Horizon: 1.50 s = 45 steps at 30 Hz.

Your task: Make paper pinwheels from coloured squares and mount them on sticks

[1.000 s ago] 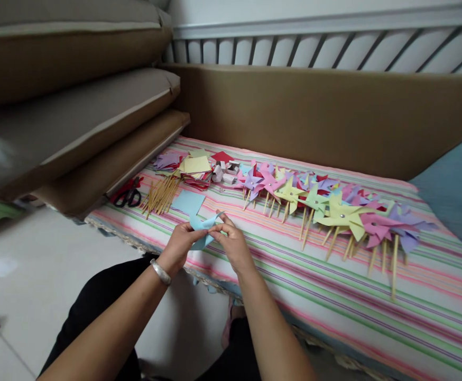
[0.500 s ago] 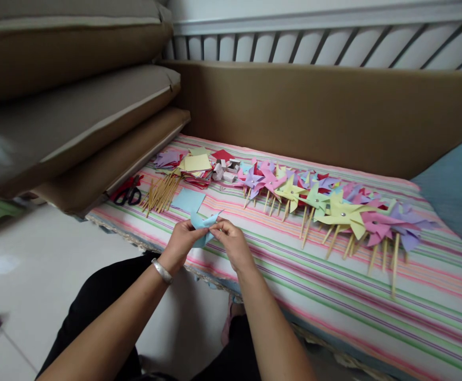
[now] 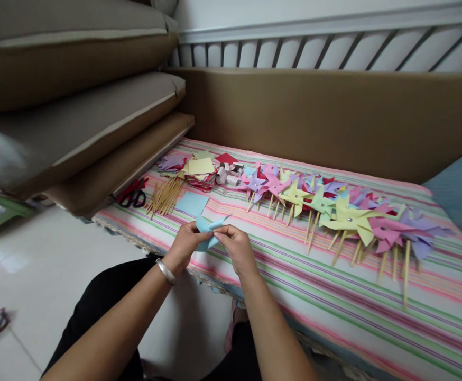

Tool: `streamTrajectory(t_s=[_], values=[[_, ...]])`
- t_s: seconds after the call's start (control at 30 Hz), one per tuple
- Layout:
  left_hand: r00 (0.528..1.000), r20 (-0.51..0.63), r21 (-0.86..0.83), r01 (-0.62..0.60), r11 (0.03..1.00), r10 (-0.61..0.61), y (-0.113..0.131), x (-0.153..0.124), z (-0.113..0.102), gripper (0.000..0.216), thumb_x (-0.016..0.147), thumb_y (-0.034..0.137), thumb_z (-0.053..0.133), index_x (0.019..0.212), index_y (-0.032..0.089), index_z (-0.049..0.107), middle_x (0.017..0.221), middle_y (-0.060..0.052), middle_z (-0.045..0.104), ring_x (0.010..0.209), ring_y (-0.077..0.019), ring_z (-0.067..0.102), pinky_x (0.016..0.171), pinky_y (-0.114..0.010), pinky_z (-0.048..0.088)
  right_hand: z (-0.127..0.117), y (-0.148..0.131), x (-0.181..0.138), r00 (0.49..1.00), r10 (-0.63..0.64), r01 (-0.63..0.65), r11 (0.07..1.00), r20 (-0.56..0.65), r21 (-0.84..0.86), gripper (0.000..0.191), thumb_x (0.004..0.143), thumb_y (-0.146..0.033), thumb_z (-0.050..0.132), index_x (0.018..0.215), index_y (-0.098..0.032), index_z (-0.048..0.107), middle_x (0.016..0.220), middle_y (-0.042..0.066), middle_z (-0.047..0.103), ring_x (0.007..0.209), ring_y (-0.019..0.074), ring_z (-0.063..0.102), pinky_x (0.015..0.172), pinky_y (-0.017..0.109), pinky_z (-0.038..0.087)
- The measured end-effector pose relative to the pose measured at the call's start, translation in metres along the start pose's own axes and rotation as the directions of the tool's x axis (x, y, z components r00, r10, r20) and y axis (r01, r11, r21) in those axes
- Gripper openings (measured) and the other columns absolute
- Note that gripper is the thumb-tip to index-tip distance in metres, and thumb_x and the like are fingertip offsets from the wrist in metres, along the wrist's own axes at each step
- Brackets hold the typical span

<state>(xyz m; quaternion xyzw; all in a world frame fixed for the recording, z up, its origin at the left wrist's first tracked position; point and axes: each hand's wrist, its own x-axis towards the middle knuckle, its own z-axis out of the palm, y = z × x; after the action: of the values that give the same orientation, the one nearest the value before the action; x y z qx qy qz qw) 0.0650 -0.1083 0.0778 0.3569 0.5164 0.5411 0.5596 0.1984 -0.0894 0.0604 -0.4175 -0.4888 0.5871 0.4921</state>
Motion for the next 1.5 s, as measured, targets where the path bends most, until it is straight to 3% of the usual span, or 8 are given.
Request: streamTrajectory(t_s=[0.7,1.13,1.23,1.37,1.5], values=[[0.999,-0.053,-0.004,-0.003,1.0,0.003,-0.009,0.002,-0.001,0.022,0.054,0.021,0.077,0.073,0.012,0.072,0.065,-0.002,0.069,0.058,-0.0141,0.059,0.061,-0.026,0.043,0.004,0.007,0.003,0.998,-0.009,0.008,1.0,-0.054,-0.024,0.009,0.062,-0.025,0.067,0.067,-0.018,0.069,0.069,0.002,0.066,0.066,0.0155,0.056,0.067,0.029,0.043],[0.994,0.03,-0.089,0.104,0.991,-0.102,-0.007,0.005,-0.004,0.028,0.051,0.025,0.08,0.074,0.012,0.071,0.068,-0.004,0.069,0.06,-0.014,0.059,0.063,-0.026,0.044,0.006,0.003,0.001,0.997,-0.06,0.059,0.998,-0.039,-0.024,0.011,0.065,-0.019,0.061,0.076,-0.02,0.058,0.07,-0.004,0.06,0.066,0.0129,0.055,0.064,0.024,0.042],[0.995,0.005,-0.089,0.099,0.991,-0.099,-0.006,0.005,-0.007,0.027,0.051,0.025,0.08,0.072,0.012,0.07,0.067,-0.004,0.069,0.058,-0.0137,0.059,0.062,-0.026,0.043,0.006,-0.001,-0.002,1.0,-0.024,0.024,0.998,-0.012,0.062,0.016,0.067,-0.02,0.061,0.082,-0.021,0.054,0.072,-0.003,0.063,0.07,0.014,0.059,0.069,0.026,0.044],[0.996,0.003,-0.109,0.084,0.99,-0.084,-0.004,0.004,-0.008,0.026,0.053,0.024,0.078,0.074,0.012,0.07,0.066,-0.004,0.068,0.06,-0.0144,0.06,0.065,-0.027,0.044,0.003,-0.004,-0.002,0.994,0.078,-0.064,0.982,-0.073,0.176,0.031,0.067,-0.027,0.066,0.095,-0.022,0.054,0.072,-0.003,0.065,0.073,0.0145,0.061,0.074,0.029,0.045],[0.996,0.03,-0.08,0.081,0.993,-0.079,-0.004,0.002,-0.003,0.023,0.053,0.023,0.078,0.072,0.011,0.07,0.065,-0.003,0.067,0.058,-0.0131,0.058,0.062,-0.026,0.043,0.0,-0.001,0.0,0.987,0.153,-0.16,0.974,0.052,0.163,0.029,0.064,-0.032,0.071,0.088,-0.018,0.063,0.078,0.001,0.067,0.077,0.017,0.061,0.079,0.032,0.045]])
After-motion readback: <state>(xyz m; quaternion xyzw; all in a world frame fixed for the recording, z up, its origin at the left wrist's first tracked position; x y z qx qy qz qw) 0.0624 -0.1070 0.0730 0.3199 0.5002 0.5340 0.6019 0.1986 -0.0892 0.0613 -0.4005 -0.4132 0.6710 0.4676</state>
